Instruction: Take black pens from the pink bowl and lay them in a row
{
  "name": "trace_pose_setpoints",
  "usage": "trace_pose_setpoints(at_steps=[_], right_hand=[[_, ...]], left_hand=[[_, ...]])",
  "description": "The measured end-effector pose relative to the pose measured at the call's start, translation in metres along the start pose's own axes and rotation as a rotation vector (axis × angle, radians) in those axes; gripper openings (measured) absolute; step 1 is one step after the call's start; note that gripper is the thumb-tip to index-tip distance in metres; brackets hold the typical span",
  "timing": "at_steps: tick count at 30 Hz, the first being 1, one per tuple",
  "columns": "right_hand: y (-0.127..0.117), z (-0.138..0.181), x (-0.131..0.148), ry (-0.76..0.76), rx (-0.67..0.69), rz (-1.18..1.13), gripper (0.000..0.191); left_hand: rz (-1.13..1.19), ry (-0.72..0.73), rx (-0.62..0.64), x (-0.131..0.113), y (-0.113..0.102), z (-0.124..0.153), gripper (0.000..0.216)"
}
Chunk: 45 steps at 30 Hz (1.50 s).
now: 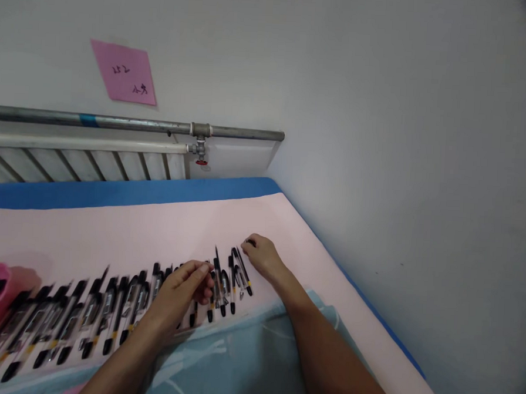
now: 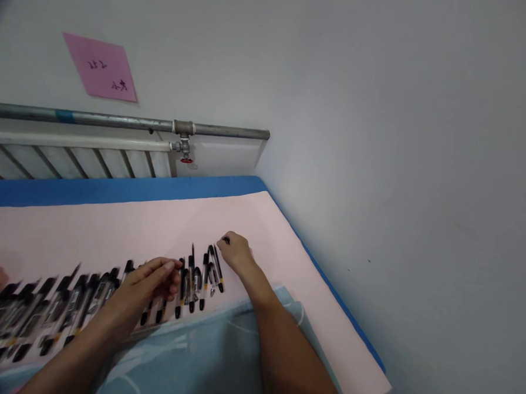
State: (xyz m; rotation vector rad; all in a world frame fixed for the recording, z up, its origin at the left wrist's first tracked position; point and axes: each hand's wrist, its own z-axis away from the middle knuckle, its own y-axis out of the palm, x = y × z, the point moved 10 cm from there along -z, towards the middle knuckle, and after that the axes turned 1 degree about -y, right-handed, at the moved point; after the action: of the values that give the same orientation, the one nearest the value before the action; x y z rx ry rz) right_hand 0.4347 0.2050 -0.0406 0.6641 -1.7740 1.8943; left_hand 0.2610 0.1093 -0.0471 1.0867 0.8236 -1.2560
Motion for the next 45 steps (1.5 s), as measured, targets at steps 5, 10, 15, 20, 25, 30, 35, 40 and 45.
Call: trace_pose_setpoints(at_steps=[5,10,15,20,25,30,35,40,45], right_hand=[[-0.006,0.014,0.001,-0.026,0.094,0.111,0.016],[-0.004,0.046,-0.002,-0.016,0.262,0.254,0.014],[0.001,0.064,0.001,0.003,0.41,0.317,0.014],[-0.005,0.06,0.007,-0.053,0.402,0.292,0.02],[-0.004,0.055,0.004,-0.032,0.382,0.282,0.016],[0.005,0.061,-0.003,0.019,0.478,0.277,0.009],[-0.003,0.051,-0.003,-0.024,0.342,0.192,0.017],[-0.009,0.037,0.006,-0.1,0.12,0.206,0.035],[-0.006,0.035,0.007,-0.105,0.11,0.219,0.04]], left_hand=[[-0.016,-0.009,-0.006,-0.003,0.001,0.002,0.032],[-0.041,-0.012,-0.003,-0.004,0.0,0.002,0.029],[-0.066,-0.011,0.019,-0.001,0.0,0.0,0.027],[-0.075,-0.016,0.042,0.001,0.001,-0.001,0.028],[-0.121,-0.01,0.056,0.0,0.003,0.0,0.025],[-0.13,-0.013,0.052,0.0,0.003,0.0,0.027],[-0.142,-0.004,0.049,-0.001,0.003,-0.001,0.025],[-0.156,0.008,0.069,-0.001,0.002,-0.002,0.024],[-0.149,0.013,0.054,-0.001,-0.001,-0.004,0.026]])
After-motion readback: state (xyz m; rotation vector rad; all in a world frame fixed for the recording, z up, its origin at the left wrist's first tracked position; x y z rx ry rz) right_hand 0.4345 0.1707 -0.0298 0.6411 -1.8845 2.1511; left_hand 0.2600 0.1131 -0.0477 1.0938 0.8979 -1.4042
